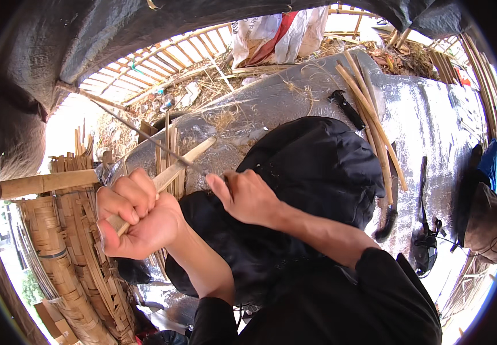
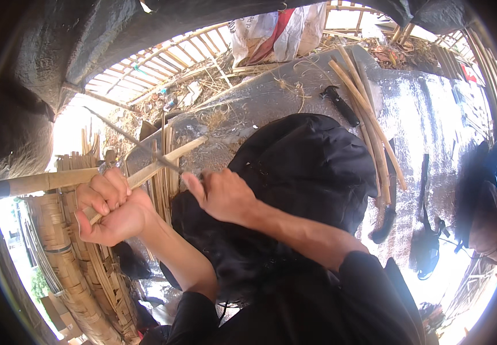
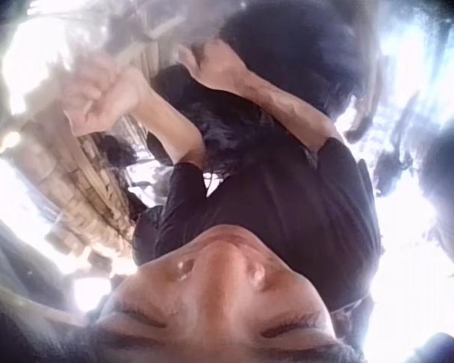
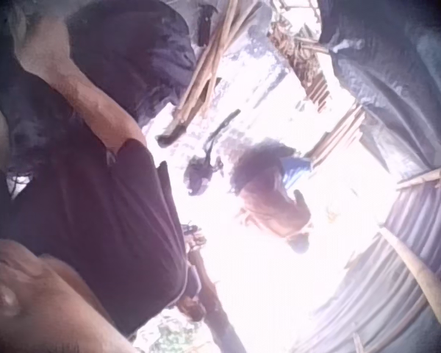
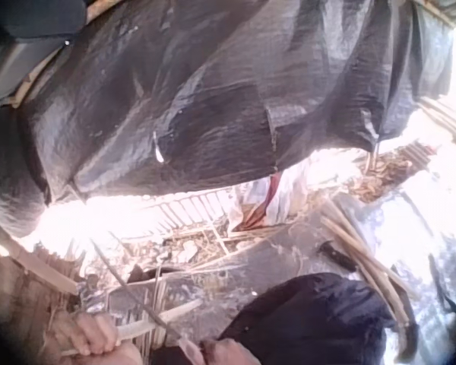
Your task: The person shaves bamboo strips using a large knife by holding the strips with one hand and repeatedly drawing the blade along the length of each strip to thin and smooth them.
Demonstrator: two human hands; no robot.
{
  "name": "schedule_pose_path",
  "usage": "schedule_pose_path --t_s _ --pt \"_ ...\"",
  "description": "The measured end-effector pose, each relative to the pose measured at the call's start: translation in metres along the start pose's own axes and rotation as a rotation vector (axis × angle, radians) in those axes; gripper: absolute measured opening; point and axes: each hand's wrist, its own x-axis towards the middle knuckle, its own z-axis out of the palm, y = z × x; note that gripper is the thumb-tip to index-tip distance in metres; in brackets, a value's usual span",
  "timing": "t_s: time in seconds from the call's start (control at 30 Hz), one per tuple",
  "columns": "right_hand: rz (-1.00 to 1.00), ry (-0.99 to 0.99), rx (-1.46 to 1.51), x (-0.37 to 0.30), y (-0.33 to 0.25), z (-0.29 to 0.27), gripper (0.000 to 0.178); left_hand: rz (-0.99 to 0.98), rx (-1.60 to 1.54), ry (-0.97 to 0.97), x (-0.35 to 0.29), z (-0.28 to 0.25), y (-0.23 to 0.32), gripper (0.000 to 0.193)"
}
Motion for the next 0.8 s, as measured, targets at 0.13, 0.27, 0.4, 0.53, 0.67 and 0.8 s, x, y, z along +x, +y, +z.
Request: schedule_pose_path --t_s 0.13,0.27,0.4,0.53,0.67,0.8 --pt "-0.111 0.019 0.035 0.012 -0.017 -0.011 0.055 -0.023 0.001 0.006 -0.001 0.009 -0.005 0.045" --pt "-0.023 -0.059 0.004 0.0 -0.008 -0.007 0.053 -0.032 -0.055 -0.036 -0.006 -0.004 -0.002 0.045" --pt "-0.156 0.02 -0.149 0.009 0.001 -0.006 0.053 -0.032 -0.16 0.032 -0.007 -0.009 0.004 0.045" --pt "-0.096 -0.017 -0.031 -0.008 -0.016 -0.013 0.057 -0.027 -0.02 -0.024 -0.015 0.002 -0.001 0.044" --pt "0.059 -0.036 -0.344 0.007 0.032 -0.014 0.059 0.058 -0.108 -0.056 -0.021 0.007 -0.004 0.042" --pt "0.033 0.002 0.045 -0.009 -0.001 -0.014 0.065 -0.041 -0.09 -0.131 -0.022 0.014 -0.011 0.042"
